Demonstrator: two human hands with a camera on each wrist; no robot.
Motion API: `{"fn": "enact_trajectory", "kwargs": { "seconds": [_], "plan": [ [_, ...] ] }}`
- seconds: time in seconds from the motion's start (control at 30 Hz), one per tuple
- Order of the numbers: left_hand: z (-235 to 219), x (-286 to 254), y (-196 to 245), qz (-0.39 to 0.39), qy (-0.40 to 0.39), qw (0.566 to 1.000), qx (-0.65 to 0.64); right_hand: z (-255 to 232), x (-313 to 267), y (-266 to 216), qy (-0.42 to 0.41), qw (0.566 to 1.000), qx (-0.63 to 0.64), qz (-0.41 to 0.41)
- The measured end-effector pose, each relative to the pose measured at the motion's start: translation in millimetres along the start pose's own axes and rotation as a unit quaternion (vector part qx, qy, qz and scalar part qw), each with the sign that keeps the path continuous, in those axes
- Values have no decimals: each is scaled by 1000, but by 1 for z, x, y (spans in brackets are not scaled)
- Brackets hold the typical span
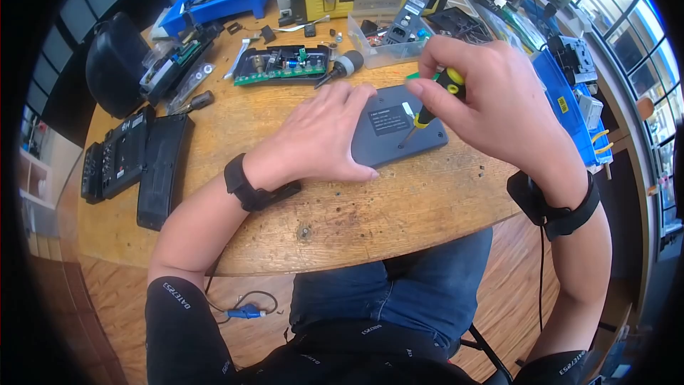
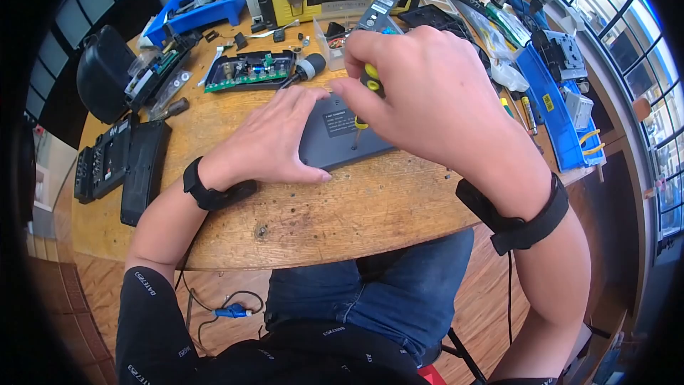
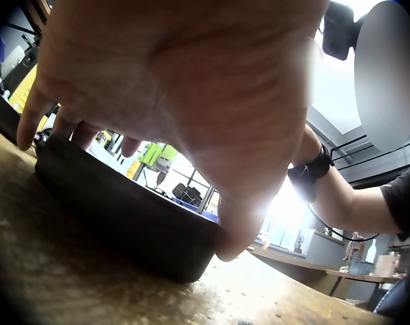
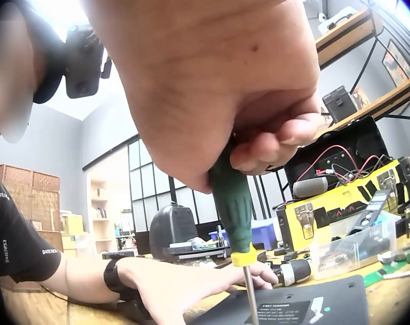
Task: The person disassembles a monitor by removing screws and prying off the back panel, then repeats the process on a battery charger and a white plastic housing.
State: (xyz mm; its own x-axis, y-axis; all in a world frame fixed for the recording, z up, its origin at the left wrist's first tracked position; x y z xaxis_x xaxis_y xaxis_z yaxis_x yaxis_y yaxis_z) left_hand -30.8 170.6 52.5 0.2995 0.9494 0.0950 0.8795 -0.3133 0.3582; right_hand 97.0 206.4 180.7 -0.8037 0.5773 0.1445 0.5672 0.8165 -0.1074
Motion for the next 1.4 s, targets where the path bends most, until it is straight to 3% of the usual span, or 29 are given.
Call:
{"fn": "enact_trajectory", "kwargs": {
  "seconds": [0.07,0.17,0.3,0.4,0.47,0.5,0.57,0.7,0.77,0.9,0.97,1.0,1.07,1.1,1.17,1.3,1.4],
  "plan": [
    [-1,-1,0,8,9,1000,-2,-10,-6,-11,102,989,32,-100],
    [-1,-2,1,12,18,1000,2,-8,-5,-8,67,996,17,-54],
    [-4,0,3,7,17,1000,0,-4,-4,-4,65,996,0,-54],
    [-4,0,2,3,15,1000,1,-15,-9,-16,119,985,12,-122],
    [-2,1,3,8,15,1000,5,-2,-1,-1,-9,1000,12,15],
    [-3,1,3,7,21,1000,1,1,-1,2,-8,1000,13,15],
    [-4,0,2,6,27,1000,-3,-9,-6,-11,96,989,37,-105],
    [-4,0,3,0,19,1000,4,-10,-6,-13,76,994,24,-77],
    [-3,0,3,-1,18,1000,6,-3,-1,-3,21,999,27,-14],
    [-2,0,1,-1,17,1000,8,-12,-6,-15,87,992,19,-93],
    [-2,0,1,-2,13,1000,18,-4,2,-2,10,1000,24,11],
    [-2,0,1,-2,12,1000,12,0,1,0,10,1000,23,11],
    [-2,0,1,-2,10,1000,7,-13,-6,-18,133,983,24,-123],
    [-2,0,1,2,17,1000,11,-16,-7,-19,133,983,24,-124],
    [-3,-1,3,7,24,1000,15,-6,-1,-9,23,1000,0,-20],
    [-2,0,1,1,19,1000,11,-4,-1,-9,41,998,22,-41],
    [-3,0,2,4,21,1000,11,-13,-5,-19,92,990,20,-102]
  ]
}}
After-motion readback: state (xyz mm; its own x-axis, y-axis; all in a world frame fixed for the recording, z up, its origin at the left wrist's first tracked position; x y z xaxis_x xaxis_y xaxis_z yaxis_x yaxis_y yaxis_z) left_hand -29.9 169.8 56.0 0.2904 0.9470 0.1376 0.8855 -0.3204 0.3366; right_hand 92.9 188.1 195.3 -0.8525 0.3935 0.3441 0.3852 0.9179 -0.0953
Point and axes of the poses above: each hand's wrist, its own x-axis towards the middle knuckle, its own z-axis out of the palm, y = z × x, the point moved 9 cm from there along x, towards the middle knuckle, and after that the axes turned 5 degrees about -y, right-handed, at the moved point
